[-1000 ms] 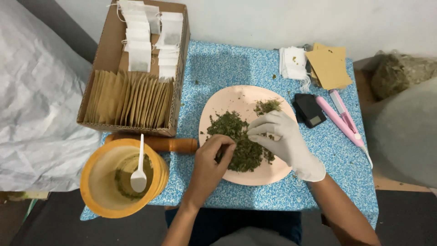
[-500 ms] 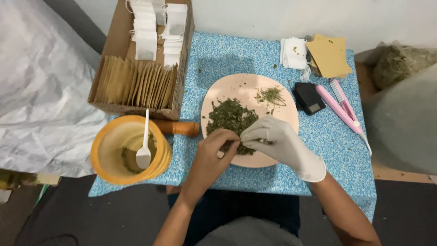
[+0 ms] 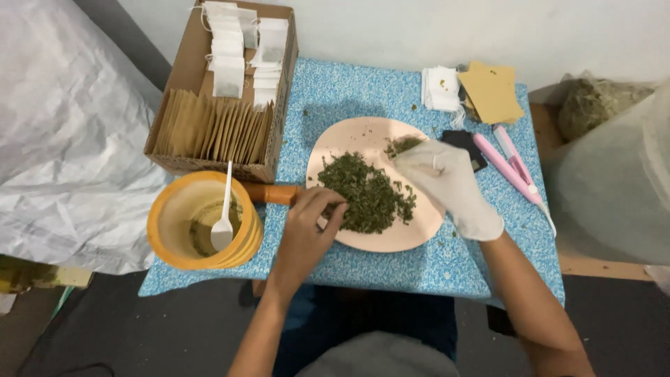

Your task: A person wearing white gloves is meticulously sorting through a pile of dried tea leaves on a plate to remove stems or impurities.

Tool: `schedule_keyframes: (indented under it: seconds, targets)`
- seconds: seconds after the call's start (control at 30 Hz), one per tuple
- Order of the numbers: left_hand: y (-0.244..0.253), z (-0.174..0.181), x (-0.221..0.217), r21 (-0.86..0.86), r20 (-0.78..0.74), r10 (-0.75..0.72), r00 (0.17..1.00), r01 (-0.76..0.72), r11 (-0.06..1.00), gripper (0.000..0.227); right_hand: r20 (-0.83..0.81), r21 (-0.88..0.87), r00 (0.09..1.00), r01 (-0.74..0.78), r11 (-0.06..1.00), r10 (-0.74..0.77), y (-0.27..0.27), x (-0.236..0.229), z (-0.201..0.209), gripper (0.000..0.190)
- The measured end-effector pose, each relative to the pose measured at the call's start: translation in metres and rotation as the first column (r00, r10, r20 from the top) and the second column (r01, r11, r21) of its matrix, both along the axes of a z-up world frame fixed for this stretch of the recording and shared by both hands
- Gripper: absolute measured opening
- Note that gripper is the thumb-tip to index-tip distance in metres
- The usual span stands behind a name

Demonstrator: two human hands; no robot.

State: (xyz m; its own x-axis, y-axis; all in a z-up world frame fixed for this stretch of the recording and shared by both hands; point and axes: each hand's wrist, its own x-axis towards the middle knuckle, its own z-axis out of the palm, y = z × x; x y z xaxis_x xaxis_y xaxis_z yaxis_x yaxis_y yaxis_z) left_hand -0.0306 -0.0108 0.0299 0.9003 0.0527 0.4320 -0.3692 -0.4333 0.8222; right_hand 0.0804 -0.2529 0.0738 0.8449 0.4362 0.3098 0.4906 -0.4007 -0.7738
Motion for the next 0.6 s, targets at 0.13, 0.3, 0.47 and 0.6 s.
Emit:
schedule_keyframes:
  seconds: [0.13,0.3,0.47,0.6]
  targets:
    - [0.010,-0.008,0.010,0.124,0.074,0.016,0.997,-0.025,0.992,0.008,0.352,-0.234,0.935,0.041,0.971,0.046,-0.017,0.058,-0.038,0.011]
    - [0.016,-0.036,0.028,0.304,0.214,0.033,0.976,-0.099,0.948,0.005,0.466,-0.437,0.874,0.093,0.895,0.136,-0.025,0.077,-0.050,0.007]
    - [0.019,-0.060,0.034,0.332,0.303,0.063,0.951,-0.167,0.928,0.006,0.529,-0.503,0.831,0.146,0.852,0.170,-0.044,0.089,-0.066,0.010]
    - [0.023,-0.075,0.037,0.266,0.258,0.140,0.956,-0.210,0.941,0.016,0.618,-0.529,0.763,0.229,0.817,0.186,-0.059,0.085,-0.067,0.011]
